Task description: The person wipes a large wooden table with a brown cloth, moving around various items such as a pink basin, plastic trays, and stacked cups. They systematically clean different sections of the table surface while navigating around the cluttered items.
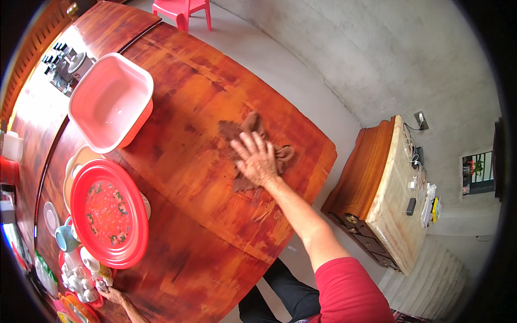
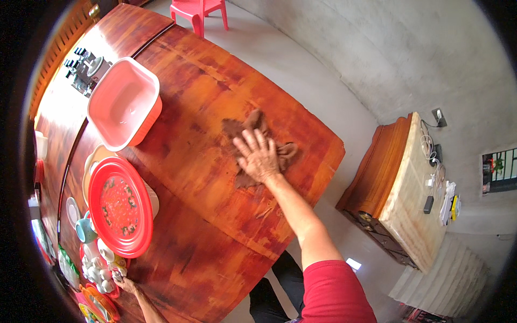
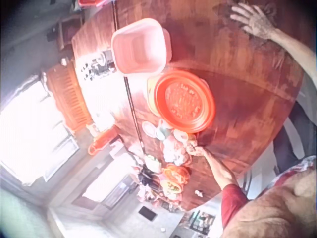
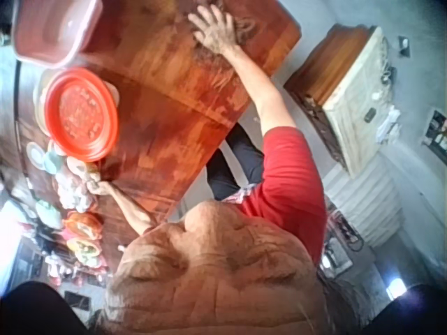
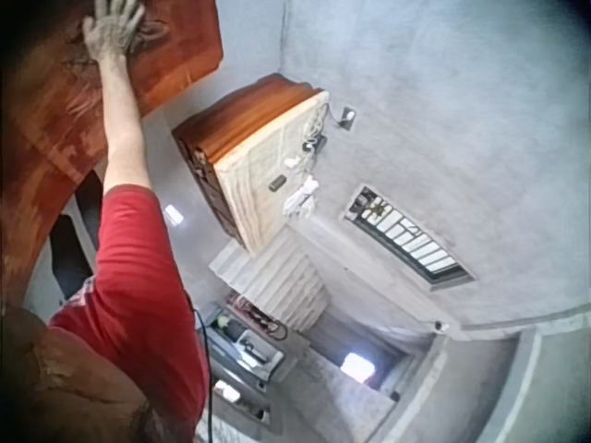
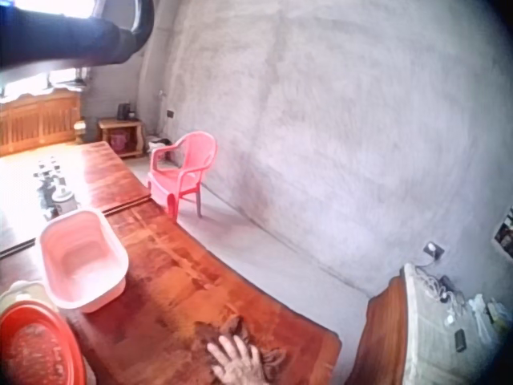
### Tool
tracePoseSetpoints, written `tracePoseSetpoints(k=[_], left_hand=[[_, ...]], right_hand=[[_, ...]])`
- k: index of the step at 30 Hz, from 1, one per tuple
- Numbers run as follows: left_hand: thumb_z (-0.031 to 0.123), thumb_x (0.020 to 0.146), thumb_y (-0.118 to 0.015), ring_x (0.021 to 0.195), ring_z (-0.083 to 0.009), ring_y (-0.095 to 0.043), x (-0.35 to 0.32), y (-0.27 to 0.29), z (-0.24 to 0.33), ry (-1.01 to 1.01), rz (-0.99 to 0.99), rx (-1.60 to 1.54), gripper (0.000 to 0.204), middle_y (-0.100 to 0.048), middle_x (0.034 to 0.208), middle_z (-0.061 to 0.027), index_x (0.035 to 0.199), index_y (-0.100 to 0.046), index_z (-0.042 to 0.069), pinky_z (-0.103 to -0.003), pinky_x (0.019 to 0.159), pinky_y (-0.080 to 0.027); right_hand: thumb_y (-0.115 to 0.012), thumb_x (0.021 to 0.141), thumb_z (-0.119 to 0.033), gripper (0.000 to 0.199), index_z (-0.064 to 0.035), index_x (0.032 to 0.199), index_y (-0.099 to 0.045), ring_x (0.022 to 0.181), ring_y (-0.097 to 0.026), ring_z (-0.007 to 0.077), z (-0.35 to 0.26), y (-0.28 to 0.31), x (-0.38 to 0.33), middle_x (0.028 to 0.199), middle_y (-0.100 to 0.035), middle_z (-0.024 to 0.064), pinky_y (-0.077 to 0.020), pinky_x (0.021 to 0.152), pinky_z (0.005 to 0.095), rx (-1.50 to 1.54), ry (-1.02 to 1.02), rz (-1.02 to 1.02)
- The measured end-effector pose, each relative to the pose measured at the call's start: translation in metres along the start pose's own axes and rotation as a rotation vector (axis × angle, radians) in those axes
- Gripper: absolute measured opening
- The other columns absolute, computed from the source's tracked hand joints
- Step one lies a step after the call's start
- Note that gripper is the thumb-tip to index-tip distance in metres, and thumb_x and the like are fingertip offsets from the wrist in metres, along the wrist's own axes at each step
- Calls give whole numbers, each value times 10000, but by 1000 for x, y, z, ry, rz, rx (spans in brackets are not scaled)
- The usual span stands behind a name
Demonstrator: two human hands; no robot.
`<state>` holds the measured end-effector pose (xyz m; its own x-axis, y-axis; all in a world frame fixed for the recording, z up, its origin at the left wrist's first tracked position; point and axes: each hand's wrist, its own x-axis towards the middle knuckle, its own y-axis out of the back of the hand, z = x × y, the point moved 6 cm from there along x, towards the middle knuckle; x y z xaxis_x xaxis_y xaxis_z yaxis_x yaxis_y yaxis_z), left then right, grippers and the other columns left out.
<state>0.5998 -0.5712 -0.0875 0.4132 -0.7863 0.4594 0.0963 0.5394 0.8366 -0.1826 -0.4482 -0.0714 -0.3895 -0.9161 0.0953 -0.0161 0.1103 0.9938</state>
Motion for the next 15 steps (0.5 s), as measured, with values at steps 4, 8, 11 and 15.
tracePoseSetpoints(k=[4, 8, 11, 15], left_hand=[[269, 937, -633, 966, -384, -623, -17, 14, 3, 30, 25, 97, 421, -656, 1059, -229, 1254, -563, 0, -464, 867, -497], [289, 942, -630, 949, -389, -623, -67, 44, 1, 61, 169, 296, 438, -656, 1041, -231, 1267, -558, 4, -468, 864, -496], [414, 967, -568, 1013, -388, -582, -132, 65, 37, -67, 178, 307, 529, -621, 1107, -227, 1311, -534, 13, -487, 895, -469], [469, 981, -499, 1203, -376, -484, -191, 85, 139, -179, -173, 149, 570, -504, 1308, -215, 1397, -472, 80, -481, 995, -409]], right_hand=[[-495, 955, -421, 545, -272, 1466, -379, 1386, -306, 314, 102, 11, -23, 1537, -310, 55, -300, 1042, 557, -149, -245, 42], [-447, 982, -433, 534, -262, 1479, -354, 1417, -260, 309, 171, 12, -89, 1552, -287, 36, -288, 1061, 539, -134, -642, 29], [-406, 999, -449, 529, -275, 1493, -328, 1429, -243, 314, 174, 13, -119, 1568, -264, 21, -256, 1108, 539, -140, -877, 21], [-389, 1008, -448, 574, -156, 1496, -311, 1413, -238, 393, 140, 6, -82, 1555, -262, 121, -240, 1109, 559, -145, -894, 23]])
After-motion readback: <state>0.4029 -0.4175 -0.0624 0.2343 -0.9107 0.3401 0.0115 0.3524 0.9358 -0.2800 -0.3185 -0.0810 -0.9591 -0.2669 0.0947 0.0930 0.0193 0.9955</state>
